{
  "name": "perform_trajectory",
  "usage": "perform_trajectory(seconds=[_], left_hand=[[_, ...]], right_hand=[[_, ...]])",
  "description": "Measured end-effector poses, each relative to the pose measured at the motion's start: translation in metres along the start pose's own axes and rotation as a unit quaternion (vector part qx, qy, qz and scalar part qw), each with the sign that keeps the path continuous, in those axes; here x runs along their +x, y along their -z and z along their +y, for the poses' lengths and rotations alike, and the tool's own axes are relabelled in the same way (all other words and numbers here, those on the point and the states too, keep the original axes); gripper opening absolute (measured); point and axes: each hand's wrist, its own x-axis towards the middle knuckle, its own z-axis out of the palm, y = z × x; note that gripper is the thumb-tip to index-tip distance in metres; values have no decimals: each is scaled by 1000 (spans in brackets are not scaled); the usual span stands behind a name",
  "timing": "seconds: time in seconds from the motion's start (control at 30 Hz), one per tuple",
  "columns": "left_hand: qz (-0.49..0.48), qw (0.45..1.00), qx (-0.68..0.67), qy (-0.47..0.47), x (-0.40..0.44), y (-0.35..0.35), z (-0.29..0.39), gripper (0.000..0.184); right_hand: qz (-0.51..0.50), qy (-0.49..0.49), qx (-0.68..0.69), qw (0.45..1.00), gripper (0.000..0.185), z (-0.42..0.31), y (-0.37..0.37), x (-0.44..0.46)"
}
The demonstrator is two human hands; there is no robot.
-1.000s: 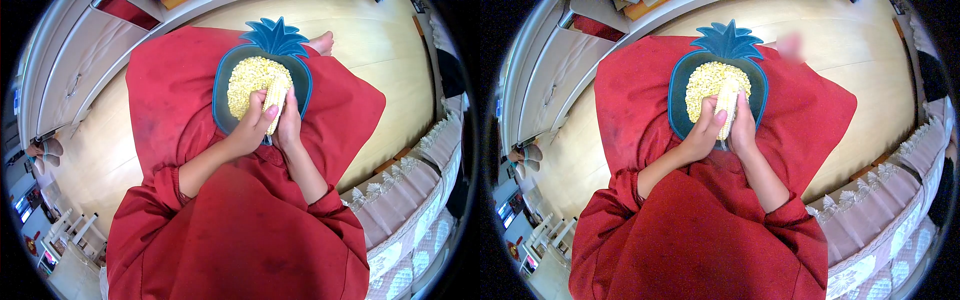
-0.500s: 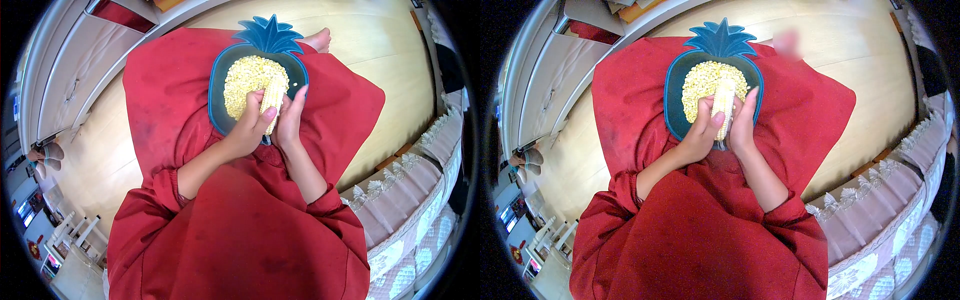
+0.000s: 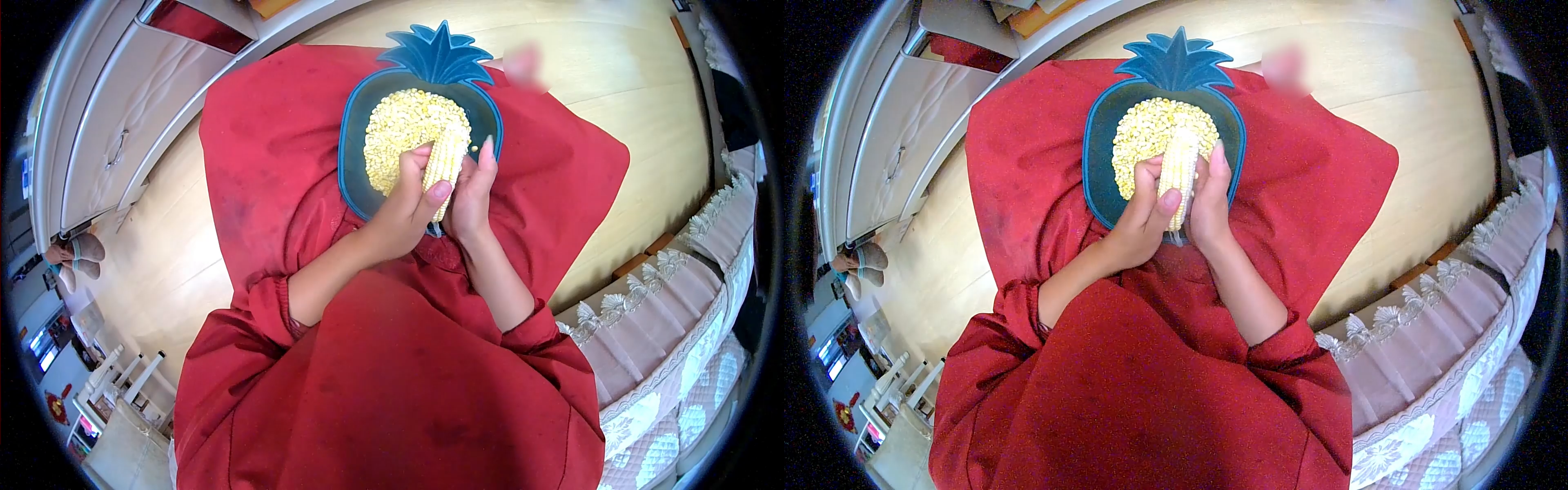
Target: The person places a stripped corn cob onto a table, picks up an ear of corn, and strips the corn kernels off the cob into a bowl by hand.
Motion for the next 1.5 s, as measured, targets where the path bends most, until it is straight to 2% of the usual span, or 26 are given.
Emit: perform_trajectory(seconds=[0.2,0.33,0.43,0.53,0.6,0.63,0.7,0.77,0.87,0.9,1.0,1.03,1.13,1.2,1.27,1.3,1.33,1.4,1.5], left_hand=[[-28,999,40,13,2,5,9,44],[-29,999,28,16,0,9,14,47],[-29,996,86,-8,0,12,10,49],[4,999,-20,40,1,11,3,46],[35,998,-50,30,6,11,7,45],[50,996,-65,25,7,11,8,45],[76,991,-73,78,5,11,5,46],[96,983,-106,111,4,13,6,45],[116,969,-181,124,7,16,10,40],[122,965,-198,123,8,18,8,39],[137,960,-213,118,10,22,4,37],[146,960,-209,117,11,20,6,39],[166,956,-214,117,13,19,9,36],[176,955,-206,124,12,20,9,33],[187,954,-193,133,12,22,7,30],[189,955,-181,138,11,22,8,29],[192,956,-169,143,11,22,10,29],[175,955,-178,162,10,26,10,30],[170,954,-165,186,12,23,18,32]], right_hand=[[-20,-26,-94,995,66,-7,-5,-1],[-10,-18,-99,995,67,-10,-15,-5],[-4,-20,-103,995,73,-12,-19,-7],[-3,-23,-75,997,78,-11,-23,-7],[5,-16,-70,997,81,-9,-29,-5],[-43,2,-109,993,80,-4,-21,-1],[-42,-19,-121,992,79,-6,-19,0],[-2,-42,-72,997,74,-7,-27,-2],[-45,-55,-136,988,69,-10,-19,-3],[-51,-37,-101,993,65,-9,-21,-3],[-76,8,-160,984,62,-4,-12,2],[-103,-7,-146,984,58,-8,-11,1],[-47,62,-252,965,55,-16,-28,-8],[-46,108,-218,969,56,-19,-34,-13],[-52,189,-202,959,60,-10,-35,-10],[-84,209,-362,905,61,-19,-29,-9],[-110,241,-504,822,63,-27,-22,-8],[-141,203,-495,833,61,-34,-27,-15],[-103,183,-513,833,55,-54,-28,-20]])
